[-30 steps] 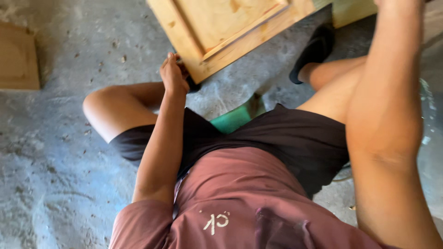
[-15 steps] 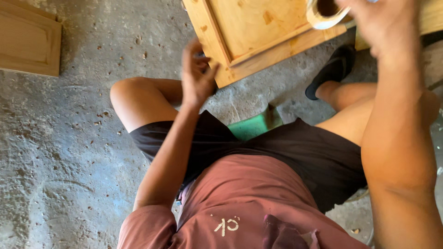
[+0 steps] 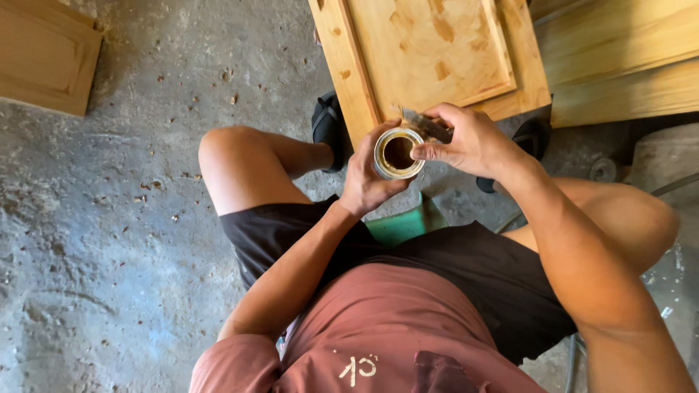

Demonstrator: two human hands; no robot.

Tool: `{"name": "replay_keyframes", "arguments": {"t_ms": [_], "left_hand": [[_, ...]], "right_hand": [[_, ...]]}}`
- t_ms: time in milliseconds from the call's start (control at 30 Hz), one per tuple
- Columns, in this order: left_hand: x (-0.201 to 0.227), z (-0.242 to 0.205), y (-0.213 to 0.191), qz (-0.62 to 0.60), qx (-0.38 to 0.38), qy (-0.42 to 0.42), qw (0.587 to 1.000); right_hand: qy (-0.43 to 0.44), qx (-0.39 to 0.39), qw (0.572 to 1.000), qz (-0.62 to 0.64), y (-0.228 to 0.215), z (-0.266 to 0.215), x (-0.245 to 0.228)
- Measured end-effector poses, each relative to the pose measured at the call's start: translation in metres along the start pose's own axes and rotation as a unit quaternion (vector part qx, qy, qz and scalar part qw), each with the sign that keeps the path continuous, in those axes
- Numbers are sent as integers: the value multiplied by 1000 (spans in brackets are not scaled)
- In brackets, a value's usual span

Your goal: The person applies wood stain to a wooden panel using a small brush and a wooden applicator. They repeatedly dip the brush into a can of stain and spread it across the panel's surface and edges.

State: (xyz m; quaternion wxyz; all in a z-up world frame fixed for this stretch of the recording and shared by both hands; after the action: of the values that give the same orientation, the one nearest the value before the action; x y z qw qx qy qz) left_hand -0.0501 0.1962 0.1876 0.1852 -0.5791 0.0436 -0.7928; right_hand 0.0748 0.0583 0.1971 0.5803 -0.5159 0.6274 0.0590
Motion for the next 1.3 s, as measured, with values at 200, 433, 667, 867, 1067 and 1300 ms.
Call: {"name": "replay_keyframes", "arguments": {"t_ms": [200, 433, 667, 867, 1067, 1300], "left_hand": [[-4, 2, -17, 116, 37, 55, 991], [4, 12, -27, 262, 82, 84, 958], [23, 14, -12, 292, 49, 135, 946], [33, 26, -34, 301, 49, 138, 942], [33, 83, -86, 385, 18, 195, 902], [-23, 192, -134, 372, 115, 150, 909]], "right_hand": [[-73, 178, 955, -224, -33, -14, 0], [-241, 217, 902, -287, -20, -43, -48], [-316, 258, 816, -410, 26, -49, -81], [-260, 305, 866, -300, -33, -48, -61], [-75, 358, 921, -135, -95, -30, -4], [-59, 370, 913, -161, -82, 78, 8]]}}
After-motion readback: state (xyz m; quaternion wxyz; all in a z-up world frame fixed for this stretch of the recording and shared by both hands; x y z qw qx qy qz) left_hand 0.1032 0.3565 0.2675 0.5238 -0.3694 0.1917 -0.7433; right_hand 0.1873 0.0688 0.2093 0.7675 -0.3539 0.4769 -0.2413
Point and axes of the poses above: each hand's wrist, its own z-axis towards the middle knuckle, its own y-axis out of the palm, x = y × z, the point moved 8 cm from there along z, towards the middle knuckle, and after that the axes turned 10 degrees about y, right-handed, at the moved point
